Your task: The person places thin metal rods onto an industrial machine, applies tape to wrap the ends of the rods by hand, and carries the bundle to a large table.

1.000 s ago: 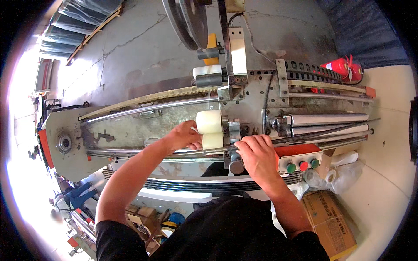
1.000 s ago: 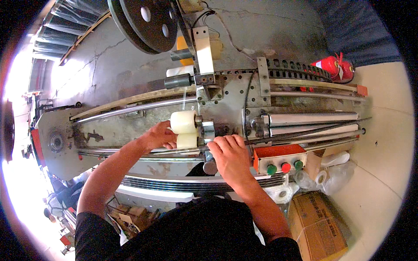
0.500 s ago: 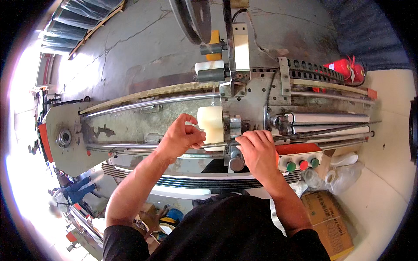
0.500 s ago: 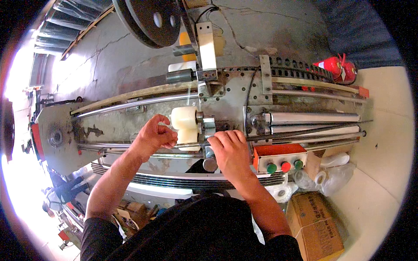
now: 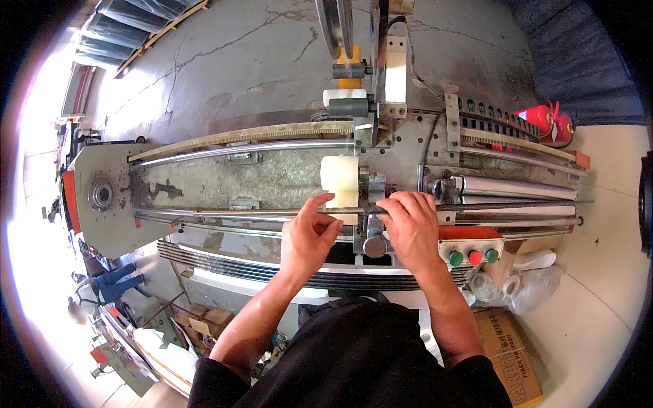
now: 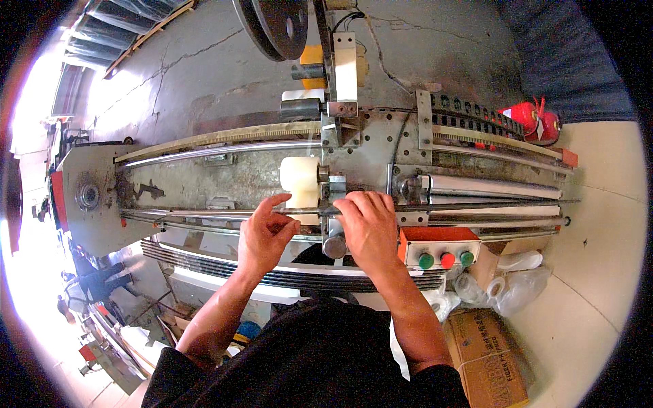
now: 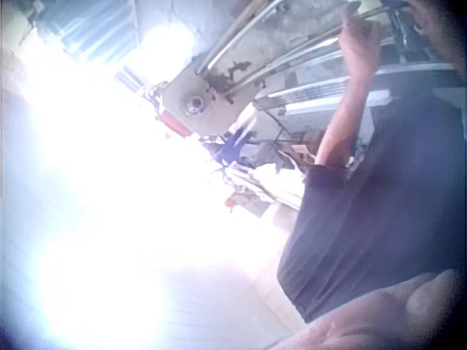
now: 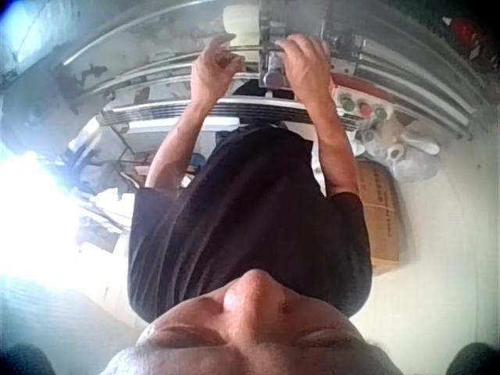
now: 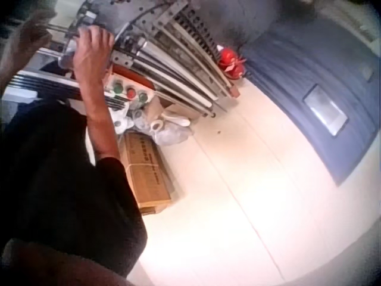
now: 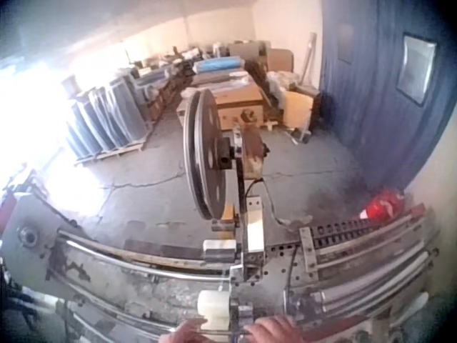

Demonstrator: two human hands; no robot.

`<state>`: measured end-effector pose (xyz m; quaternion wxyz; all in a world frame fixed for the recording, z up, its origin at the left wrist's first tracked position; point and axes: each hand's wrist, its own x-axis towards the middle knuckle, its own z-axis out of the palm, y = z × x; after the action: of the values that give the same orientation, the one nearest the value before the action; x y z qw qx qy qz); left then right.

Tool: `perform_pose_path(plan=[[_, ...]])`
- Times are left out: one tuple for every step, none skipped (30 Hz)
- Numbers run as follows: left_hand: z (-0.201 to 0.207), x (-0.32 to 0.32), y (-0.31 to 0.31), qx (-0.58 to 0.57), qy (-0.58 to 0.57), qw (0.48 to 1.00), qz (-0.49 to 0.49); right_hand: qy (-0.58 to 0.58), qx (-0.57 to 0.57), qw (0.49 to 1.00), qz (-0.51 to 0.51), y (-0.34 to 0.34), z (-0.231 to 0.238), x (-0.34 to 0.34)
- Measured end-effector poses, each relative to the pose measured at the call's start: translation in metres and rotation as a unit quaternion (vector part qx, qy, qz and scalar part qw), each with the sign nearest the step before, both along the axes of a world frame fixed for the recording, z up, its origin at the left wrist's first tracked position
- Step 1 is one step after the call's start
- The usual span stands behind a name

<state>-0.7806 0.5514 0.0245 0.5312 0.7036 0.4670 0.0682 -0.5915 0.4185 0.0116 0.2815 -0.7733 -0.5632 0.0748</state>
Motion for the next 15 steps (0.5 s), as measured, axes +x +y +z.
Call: perform_pose_path(plan=[[-0.004,-0.002,-0.002,0.030,0.005,0.999,-0.011,0.001,-0.004,1.000,0.001,0.000,0.002,0.000],[-0.005,-0.003,-0.003,0.061,0.011,0.998,-0.022,0.003,-0.002,1.000,0.002,0.000,0.002,0.000],[-0.004,-0.004,-0.004,0.104,0.018,0.994,-0.033,0.005,0.001,1.000,0.003,-0.001,0.002,0.000],[-0.003,-0.004,-0.004,0.147,0.026,0.988,-0.045,0.008,0.003,1.000,0.003,-0.001,0.002,-0.001],[-0.002,-0.004,-0.005,0.190,0.033,0.980,-0.058,0.010,0.006,1.000,0.009,0.000,0.003,0.000],[0.001,-0.003,-0.004,0.219,0.041,0.973,-0.064,0.012,0.008,1.000,0.014,0.002,0.004,0.000],[0.004,-0.003,-0.003,0.248,0.050,0.965,-0.070,0.015,0.010,1.000,0.020,0.004,0.004,0.000],[0.006,-0.004,-0.002,0.276,0.058,0.956,-0.077,0.017,0.005,1.000,0.021,0.004,0.005,-0.001],[0.006,-0.004,-0.001,0.301,0.057,0.947,-0.094,0.018,-0.001,1.000,0.021,0.005,0.005,-0.001],[0.005,-0.006,0.000,0.326,0.058,0.937,-0.109,0.020,-0.005,1.000,0.023,0.005,0.005,-0.001],[0.005,-0.007,0.002,0.350,0.058,0.926,-0.125,0.022,-0.005,0.999,0.025,0.005,0.006,-0.001],[0.007,-0.007,0.004,0.361,0.067,0.919,-0.144,0.024,-0.005,0.999,0.025,0.005,0.007,-0.001],[0.011,-0.008,0.006,0.370,0.077,0.912,-0.162,0.027,-0.007,0.999,0.027,0.004,0.007,-0.001],[0.012,-0.008,0.008,0.379,0.087,0.904,-0.181,0.030,-0.003,0.999,0.029,0.004,0.008,0.000],[0.012,-0.009,0.010,0.395,0.079,0.895,-0.193,0.034,0.001,0.999,0.030,0.004,0.009,0.000]])
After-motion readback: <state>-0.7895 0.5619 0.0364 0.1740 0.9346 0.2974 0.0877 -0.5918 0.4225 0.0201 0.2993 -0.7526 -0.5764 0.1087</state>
